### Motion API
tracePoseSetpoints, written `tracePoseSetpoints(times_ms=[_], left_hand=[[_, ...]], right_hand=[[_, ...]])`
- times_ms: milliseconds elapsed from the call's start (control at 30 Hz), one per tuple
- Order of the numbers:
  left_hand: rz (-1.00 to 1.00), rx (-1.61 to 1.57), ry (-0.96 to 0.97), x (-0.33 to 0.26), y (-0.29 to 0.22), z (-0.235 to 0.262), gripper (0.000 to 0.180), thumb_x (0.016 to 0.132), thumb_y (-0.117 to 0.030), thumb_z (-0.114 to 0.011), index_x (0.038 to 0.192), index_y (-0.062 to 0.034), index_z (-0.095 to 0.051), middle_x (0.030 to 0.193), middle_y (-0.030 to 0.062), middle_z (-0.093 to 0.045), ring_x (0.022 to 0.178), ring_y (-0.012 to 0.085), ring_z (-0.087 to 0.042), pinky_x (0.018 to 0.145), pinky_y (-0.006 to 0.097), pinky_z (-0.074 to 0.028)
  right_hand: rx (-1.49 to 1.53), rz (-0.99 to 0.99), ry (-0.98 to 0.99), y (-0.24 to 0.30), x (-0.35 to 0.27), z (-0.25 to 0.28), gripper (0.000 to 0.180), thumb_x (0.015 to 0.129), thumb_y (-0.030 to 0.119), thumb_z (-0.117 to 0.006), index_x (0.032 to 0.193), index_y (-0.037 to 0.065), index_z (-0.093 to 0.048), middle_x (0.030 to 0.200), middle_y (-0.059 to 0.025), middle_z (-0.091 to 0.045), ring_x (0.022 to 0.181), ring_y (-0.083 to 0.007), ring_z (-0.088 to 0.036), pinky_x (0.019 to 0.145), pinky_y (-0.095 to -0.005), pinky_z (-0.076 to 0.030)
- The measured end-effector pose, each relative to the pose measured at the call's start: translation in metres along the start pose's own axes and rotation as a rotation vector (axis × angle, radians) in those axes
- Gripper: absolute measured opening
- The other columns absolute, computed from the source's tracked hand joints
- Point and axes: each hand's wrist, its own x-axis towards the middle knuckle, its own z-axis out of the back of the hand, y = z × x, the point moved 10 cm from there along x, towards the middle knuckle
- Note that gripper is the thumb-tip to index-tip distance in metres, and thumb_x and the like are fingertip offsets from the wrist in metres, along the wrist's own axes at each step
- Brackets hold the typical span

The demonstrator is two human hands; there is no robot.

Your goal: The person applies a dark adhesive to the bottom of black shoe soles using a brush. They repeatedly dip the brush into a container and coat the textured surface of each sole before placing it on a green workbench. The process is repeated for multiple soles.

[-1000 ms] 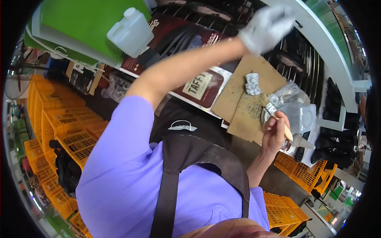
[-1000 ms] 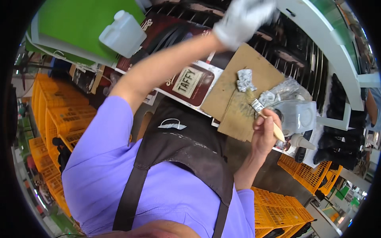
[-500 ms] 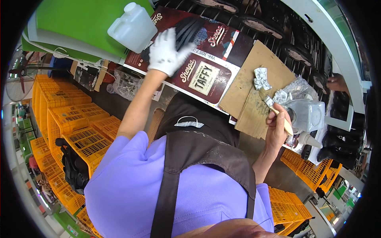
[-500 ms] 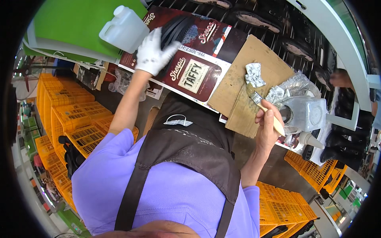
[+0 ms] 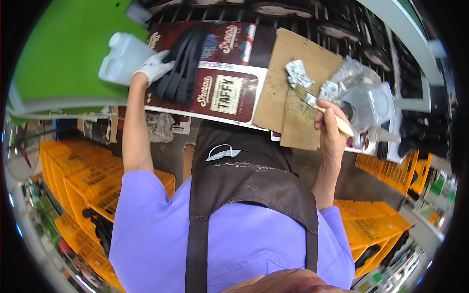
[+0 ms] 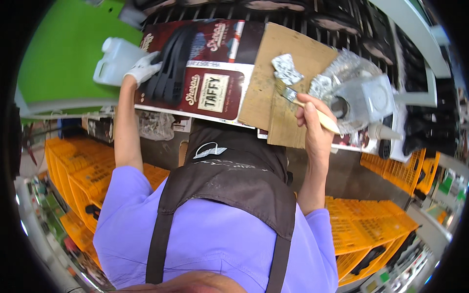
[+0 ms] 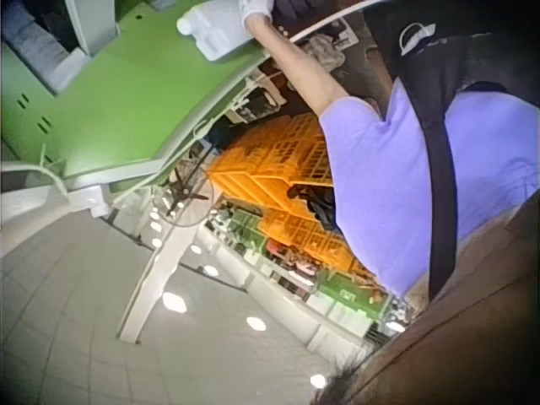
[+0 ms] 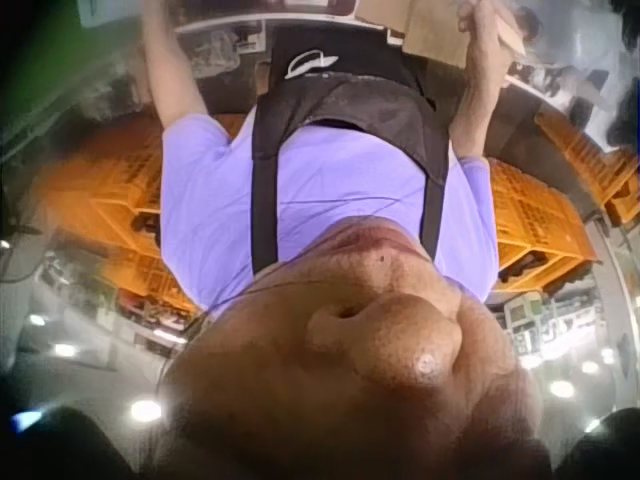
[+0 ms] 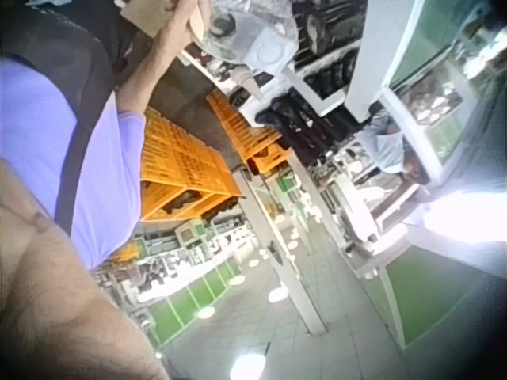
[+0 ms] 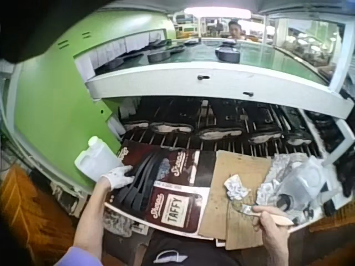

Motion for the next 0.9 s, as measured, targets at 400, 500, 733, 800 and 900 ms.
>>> tracePoseSetpoints(times_ms=[400,500,733,800,900], left_hand=[[-0.09,0.155,-0.553,-0.043,-0.058,0.062,0.06,0.082,-0.042,-0.057,0.126,-0.0032,-0.045,0.116,0.0247,-0.055,0.106,0.0388,-0.053,0.091,0.038,-0.04],[-0.217,0.024,-0.698,-0.075,-0.099,0.086,0.052,0.085,-0.035,-0.057,0.124,-0.0007,-0.047,0.113,0.0209,-0.057,0.102,0.0327,-0.055,0.091,0.035,-0.04],[-0.342,-1.394,-0.123,-0.095,-0.154,0.041,0.053,0.092,-0.034,-0.046,0.124,0.0079,-0.041,0.111,0.026,-0.053,0.09,0.0303,-0.058,0.083,0.036,-0.049],[-0.342,-1.776,0.219,-0.098,-0.182,0.01,0.058,0.094,-0.038,-0.039,0.128,0.0082,-0.035,0.112,0.0316,-0.05,0.089,0.0362,-0.058,0.078,0.04,-0.052],[-0.29,-1.974,0.43,-0.094,-0.202,-0.031,0.064,0.094,-0.045,-0.031,0.127,0.0094,-0.035,0.11,0.0341,-0.049,0.086,0.0388,-0.058,0.072,0.042,-0.055]], right_hand=[[-0.561,0.14,-0.476,0.063,-0.023,0.1,0.009,0.083,0.007,-0.06,0.086,-0.002,-0.062,0.07,0.0017,-0.06,0.062,-0.0027,-0.049,0.056,-0.018,-0.041],[-0.7,0.128,-0.502,0.057,-0.022,0.108,0.009,0.082,0.008,-0.062,0.083,-0.001,-0.063,0.066,0.0015,-0.059,0.061,-0.002,-0.049,0.055,-0.0181,-0.041],[-0.947,0.28,-0.479,0.024,-0.005,0.108,0.011,0.077,0.014,-0.066,0.079,0.004,-0.064,0.061,-0.01,-0.061,0.054,-0.0134,-0.06,0.053,-0.0266,-0.047],[-0.894,0.21,-0.483,0.017,-0.003,0.111,0.013,0.078,0.016,-0.067,0.078,0.003,-0.064,0.06,-0.0074,-0.061,0.052,-0.0104,-0.058,0.05,-0.0251,-0.045],[-0.65,0.019,-0.521,0.011,-0.007,0.123,0.018,0.079,0.018,-0.068,0.077,0.001,-0.064,0.059,-0.0037,-0.061,0.049,-0.0057,-0.053,0.047,-0.0216,-0.043]])
